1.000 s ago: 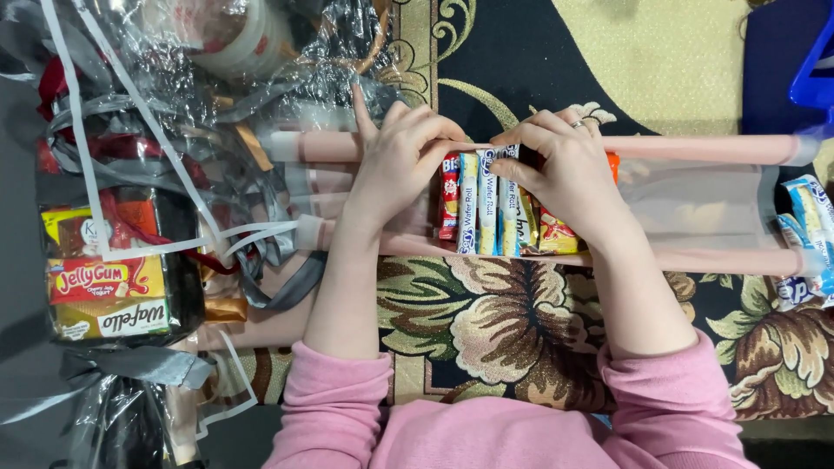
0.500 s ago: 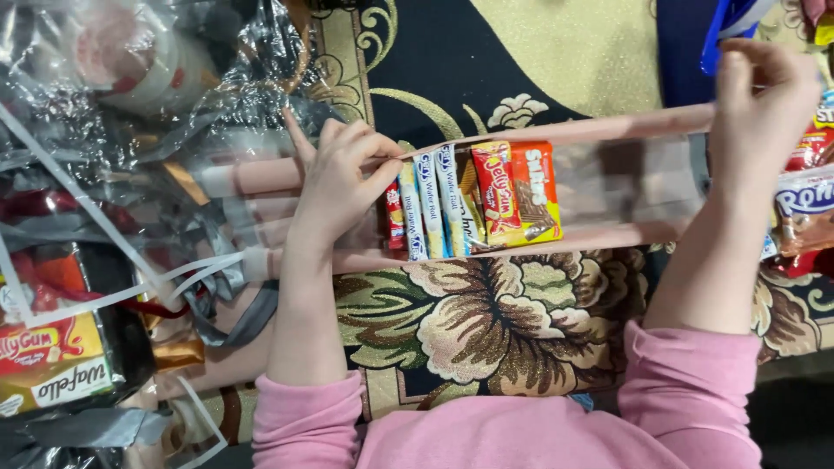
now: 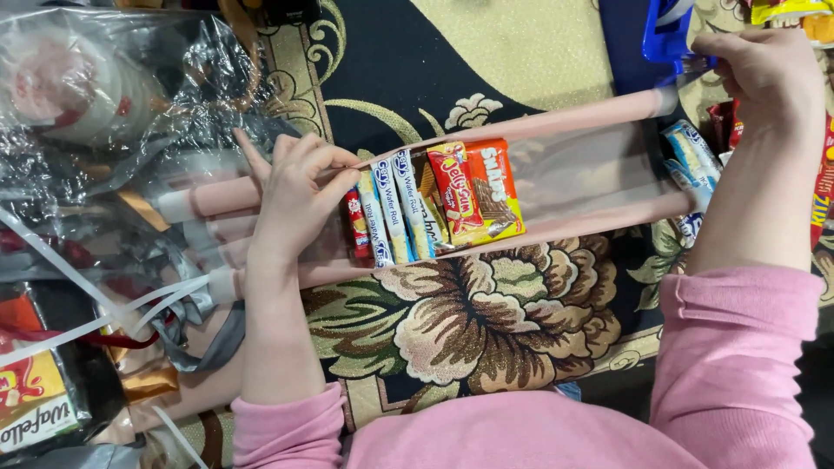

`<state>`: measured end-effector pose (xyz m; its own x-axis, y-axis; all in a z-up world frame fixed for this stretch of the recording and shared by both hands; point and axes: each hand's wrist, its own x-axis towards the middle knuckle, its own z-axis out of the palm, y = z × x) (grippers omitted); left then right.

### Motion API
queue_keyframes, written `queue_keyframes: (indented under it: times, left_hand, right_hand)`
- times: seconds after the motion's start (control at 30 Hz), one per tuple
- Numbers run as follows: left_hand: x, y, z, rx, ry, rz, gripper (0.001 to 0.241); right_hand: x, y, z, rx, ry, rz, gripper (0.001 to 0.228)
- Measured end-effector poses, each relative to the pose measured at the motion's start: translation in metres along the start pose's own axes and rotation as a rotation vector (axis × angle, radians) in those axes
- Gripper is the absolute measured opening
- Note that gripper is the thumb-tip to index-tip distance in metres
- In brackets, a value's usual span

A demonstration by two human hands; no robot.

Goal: Arranging various snack bars and candies on a decorative film and wrapping them into a bundle.

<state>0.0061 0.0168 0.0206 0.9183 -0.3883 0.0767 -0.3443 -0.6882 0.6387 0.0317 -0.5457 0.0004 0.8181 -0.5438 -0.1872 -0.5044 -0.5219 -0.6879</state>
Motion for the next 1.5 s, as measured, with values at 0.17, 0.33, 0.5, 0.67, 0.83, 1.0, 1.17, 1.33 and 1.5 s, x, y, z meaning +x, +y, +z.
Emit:
queue_keyframes:
  times: [0.17, 0.33, 0.5, 0.67, 0.83, 1.0, 1.17, 1.33, 1.5]
  left_hand:
    - [0.000, 0.003, -0.001, 0.004, -0.007, -0.028, 0.021]
    - [0.000, 0.004, -0.003, -0.011, -0.002, -0.026, 0.017]
    - [0.000, 0.004, -0.003, -0.011, 0.007, -0.021, 0.018]
    - [0.000, 0.003, -0.003, -0.039, 0.000, -0.031, 0.016]
    - [0.000, 0.005, -0.006, -0.049, -0.010, -0.044, 0.014]
    - [0.000, 0.003, -0.004, -0.033, -0.011, -0.055, 0.018]
    - [0.000, -0.005, 0.000, 0.003, 0.000, -0.015, 0.019]
    - [-0.001, -0.007, 0.001, -0.014, -0.004, -0.031, 0.022]
    - [0.000, -0.005, -0.001, -0.035, 0.014, -0.023, 0.025]
  right_hand:
    - [-0.025, -0.009, -0.002, 0.108, 0.055, -0.079, 0.015]
    - [-0.041, -0.003, -0.009, 0.131, 0.050, -0.253, 0.010]
    - [-0.089, -0.029, 0.001, 0.173, 0.097, -0.038, 0.014]
    - [-0.082, -0.007, 0.017, 0.232, 0.086, -0.021, 0.007]
    - [-0.079, 0.004, 0.031, 0.335, 0.109, -0.141, 0.011]
    - [-0.056, 0.029, 0.034, 0.243, 0.143, -0.318, 0.008]
    - [-0.027, 0.084, 0.031, 0.007, 0.152, -0.494, 0.012]
    - [-0.052, 0.071, 0.019, -0.126, 0.249, -0.544, 0.007]
    - [-0.103, -0.080, 0.045, 0.061, -0.186, -0.660, 0.003]
